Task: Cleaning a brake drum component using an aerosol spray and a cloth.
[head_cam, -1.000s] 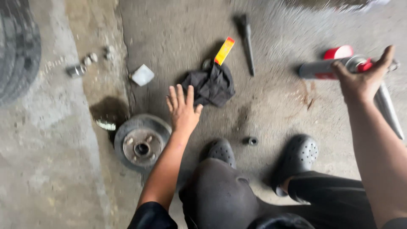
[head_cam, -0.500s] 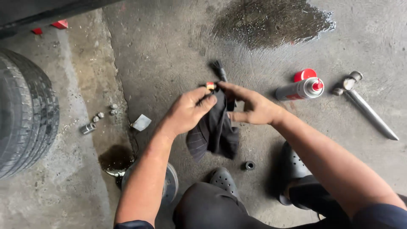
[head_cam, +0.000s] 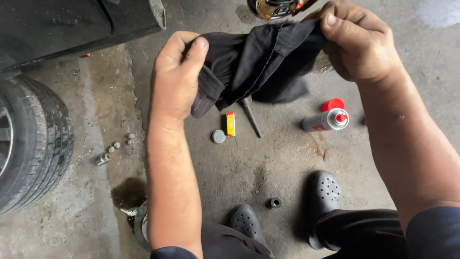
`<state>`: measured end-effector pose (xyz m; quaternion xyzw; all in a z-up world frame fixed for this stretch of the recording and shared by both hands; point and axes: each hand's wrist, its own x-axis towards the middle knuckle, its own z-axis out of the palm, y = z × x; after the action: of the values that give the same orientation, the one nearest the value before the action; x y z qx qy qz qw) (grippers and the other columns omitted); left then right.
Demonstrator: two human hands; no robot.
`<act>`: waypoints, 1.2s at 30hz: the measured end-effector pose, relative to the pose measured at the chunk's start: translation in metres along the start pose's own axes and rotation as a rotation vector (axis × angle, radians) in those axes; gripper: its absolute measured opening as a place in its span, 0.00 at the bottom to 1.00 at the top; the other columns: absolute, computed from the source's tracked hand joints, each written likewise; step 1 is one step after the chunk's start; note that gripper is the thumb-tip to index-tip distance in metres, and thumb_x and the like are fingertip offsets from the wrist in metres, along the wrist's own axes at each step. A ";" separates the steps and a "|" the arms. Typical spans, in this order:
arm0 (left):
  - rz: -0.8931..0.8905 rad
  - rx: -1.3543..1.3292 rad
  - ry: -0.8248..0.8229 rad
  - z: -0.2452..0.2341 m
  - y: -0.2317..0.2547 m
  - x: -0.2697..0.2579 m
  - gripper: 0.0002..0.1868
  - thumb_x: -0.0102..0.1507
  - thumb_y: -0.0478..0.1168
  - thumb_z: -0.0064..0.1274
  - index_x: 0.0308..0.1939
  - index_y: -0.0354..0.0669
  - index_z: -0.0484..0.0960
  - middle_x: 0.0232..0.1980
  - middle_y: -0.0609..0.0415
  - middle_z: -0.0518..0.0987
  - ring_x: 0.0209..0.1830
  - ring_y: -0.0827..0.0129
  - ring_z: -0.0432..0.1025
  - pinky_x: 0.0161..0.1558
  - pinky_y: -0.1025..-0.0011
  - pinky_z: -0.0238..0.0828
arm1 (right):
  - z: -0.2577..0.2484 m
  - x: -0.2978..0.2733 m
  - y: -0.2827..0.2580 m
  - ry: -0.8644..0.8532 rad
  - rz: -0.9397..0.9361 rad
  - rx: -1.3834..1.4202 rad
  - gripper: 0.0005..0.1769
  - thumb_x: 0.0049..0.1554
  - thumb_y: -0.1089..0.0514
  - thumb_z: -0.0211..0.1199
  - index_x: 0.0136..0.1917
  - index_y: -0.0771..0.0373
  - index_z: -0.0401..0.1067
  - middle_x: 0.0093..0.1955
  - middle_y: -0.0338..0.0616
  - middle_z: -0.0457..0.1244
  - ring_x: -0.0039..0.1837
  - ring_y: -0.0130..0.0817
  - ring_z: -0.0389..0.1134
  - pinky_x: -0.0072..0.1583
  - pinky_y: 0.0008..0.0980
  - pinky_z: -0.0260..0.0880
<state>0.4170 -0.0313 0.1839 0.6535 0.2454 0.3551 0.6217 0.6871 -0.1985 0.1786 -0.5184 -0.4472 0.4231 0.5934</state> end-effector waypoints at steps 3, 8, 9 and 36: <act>0.121 0.312 0.080 0.028 0.007 0.004 0.12 0.71 0.43 0.59 0.50 0.36 0.81 0.44 0.58 0.79 0.46 0.74 0.72 0.53 0.73 0.73 | 0.003 -0.003 -0.008 0.146 0.016 0.062 0.14 0.67 0.48 0.58 0.46 0.60 0.68 0.37 0.31 0.59 0.38 0.22 0.55 0.41 0.25 0.54; 0.145 0.438 -0.169 0.069 0.010 0.005 0.29 0.60 0.46 0.66 0.60 0.35 0.77 0.53 0.47 0.83 0.55 0.61 0.77 0.56 0.65 0.72 | 0.041 0.012 -0.004 0.192 0.020 -0.236 0.14 0.65 0.49 0.60 0.51 0.63 0.74 0.45 0.34 0.66 0.51 0.22 0.66 0.55 0.30 0.72; 0.176 0.392 -0.197 0.073 0.004 0.005 0.29 0.60 0.46 0.66 0.60 0.35 0.77 0.53 0.47 0.83 0.55 0.61 0.77 0.56 0.65 0.72 | 0.044 0.011 0.001 0.232 0.016 -0.283 0.14 0.65 0.49 0.60 0.51 0.63 0.74 0.45 0.34 0.66 0.51 0.22 0.66 0.55 0.30 0.72; -0.309 0.386 -0.479 0.036 -0.075 0.016 0.30 0.52 0.40 0.67 0.58 0.33 0.81 0.47 0.47 0.86 0.46 0.65 0.78 0.51 0.67 0.73 | -0.013 -0.020 0.022 -0.014 -0.318 -1.027 0.23 0.63 0.64 0.59 0.69 0.45 0.73 0.73 0.60 0.62 0.74 0.55 0.63 0.74 0.41 0.62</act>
<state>0.4639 -0.0342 0.1129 0.7791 0.2513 0.0400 0.5730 0.6944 -0.2189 0.1540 -0.6651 -0.6735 0.0584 0.3172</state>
